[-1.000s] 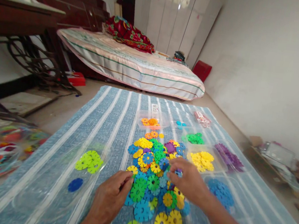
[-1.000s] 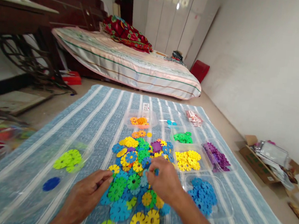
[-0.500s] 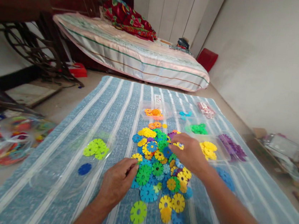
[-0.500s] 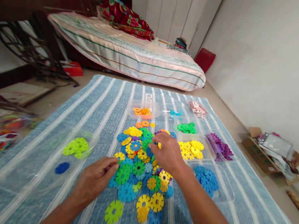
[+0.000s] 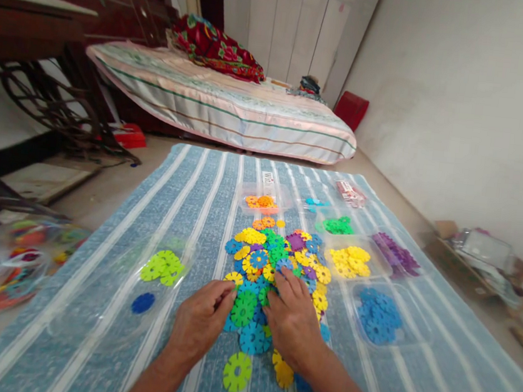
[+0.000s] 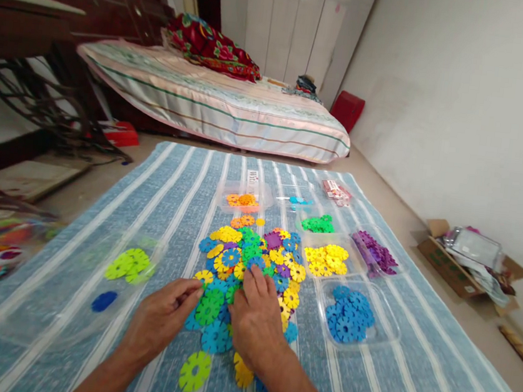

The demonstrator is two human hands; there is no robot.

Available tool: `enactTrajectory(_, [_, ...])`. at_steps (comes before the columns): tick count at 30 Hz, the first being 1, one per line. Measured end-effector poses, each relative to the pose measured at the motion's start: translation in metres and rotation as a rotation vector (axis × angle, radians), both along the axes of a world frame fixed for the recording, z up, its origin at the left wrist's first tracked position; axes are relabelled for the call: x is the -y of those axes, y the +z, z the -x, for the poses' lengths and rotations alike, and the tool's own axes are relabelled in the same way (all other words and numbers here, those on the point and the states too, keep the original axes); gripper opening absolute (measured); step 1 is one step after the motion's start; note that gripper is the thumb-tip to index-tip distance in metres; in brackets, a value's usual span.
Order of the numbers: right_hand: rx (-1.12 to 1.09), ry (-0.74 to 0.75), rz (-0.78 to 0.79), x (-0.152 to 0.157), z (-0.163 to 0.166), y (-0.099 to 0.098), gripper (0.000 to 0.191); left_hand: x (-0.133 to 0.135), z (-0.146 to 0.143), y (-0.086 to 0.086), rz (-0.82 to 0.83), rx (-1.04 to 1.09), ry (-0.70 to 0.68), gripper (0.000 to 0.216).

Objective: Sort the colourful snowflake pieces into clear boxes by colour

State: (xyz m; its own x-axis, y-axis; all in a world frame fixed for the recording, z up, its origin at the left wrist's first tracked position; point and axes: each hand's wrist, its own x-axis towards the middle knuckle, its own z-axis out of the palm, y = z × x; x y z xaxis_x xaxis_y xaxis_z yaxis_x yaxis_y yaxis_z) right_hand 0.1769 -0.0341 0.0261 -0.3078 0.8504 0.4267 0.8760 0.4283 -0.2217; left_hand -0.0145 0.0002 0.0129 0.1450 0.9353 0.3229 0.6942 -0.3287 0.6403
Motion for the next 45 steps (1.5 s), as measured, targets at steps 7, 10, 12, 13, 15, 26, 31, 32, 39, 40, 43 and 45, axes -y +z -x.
enactTrajectory(7, [-0.081,0.004,-0.156,-0.015,-0.022,0.02,0.021,-0.001,0.001,-0.001,0.005,0.015,0.0,0.021])
enactTrajectory(10, [-0.083,-0.134,-0.26,-0.045,-0.058,0.05,0.023,0.0,0.001,0.0,0.009,0.016,0.003,0.02])
enactTrajectory(12, [-0.074,-0.332,-0.349,-0.063,-0.08,0.067,0.02,0.001,0.0,0.001,0.017,0.008,0.005,0.021])
enactTrajectory(13, [-0.07,-0.394,-0.375,-0.068,-0.087,0.073,0.02,0.001,0.0,0.002,0.019,0.005,0.005,0.021])
enactTrajectory(15, [-0.08,-0.408,-0.386,-0.069,-0.088,0.076,0.022,0.001,-0.001,0.002,0.015,0.004,0.005,0.021])
enactTrajectory(26, [-0.05,0.082,0.119,0.0,0.03,0.01,0.032,0.001,0.0,-0.001,0.027,0.01,0.001,0.021])
enactTrajectory(31, [-0.108,0.077,0.108,0.004,0.032,0.004,0.027,0.002,-0.002,0.001,0.027,0.017,-0.005,0.022])
enactTrajectory(32, [-0.15,0.074,0.106,0.006,0.031,0.003,0.021,0.002,-0.003,0.002,0.03,0.015,-0.006,0.022])
enactTrajectory(39, [-0.41,0.081,0.063,-0.013,-0.003,0.022,0.011,0.001,-0.001,0.0,0.052,0.006,0.003,0.022])
enactTrajectory(40, [-0.394,0.056,0.02,-0.024,-0.016,0.031,0.012,0.001,-0.001,-0.001,0.051,0.004,0.003,0.022])
enactTrajectory(43, [-0.313,-0.139,-0.215,-0.064,-0.067,0.065,0.015,0.001,-0.001,-0.002,0.047,0.01,0.01,0.022])
enactTrajectory(45, [-0.249,-0.343,-0.377,-0.085,-0.098,0.085,0.014,0.001,-0.001,-0.001,0.051,0.012,0.013,0.022])
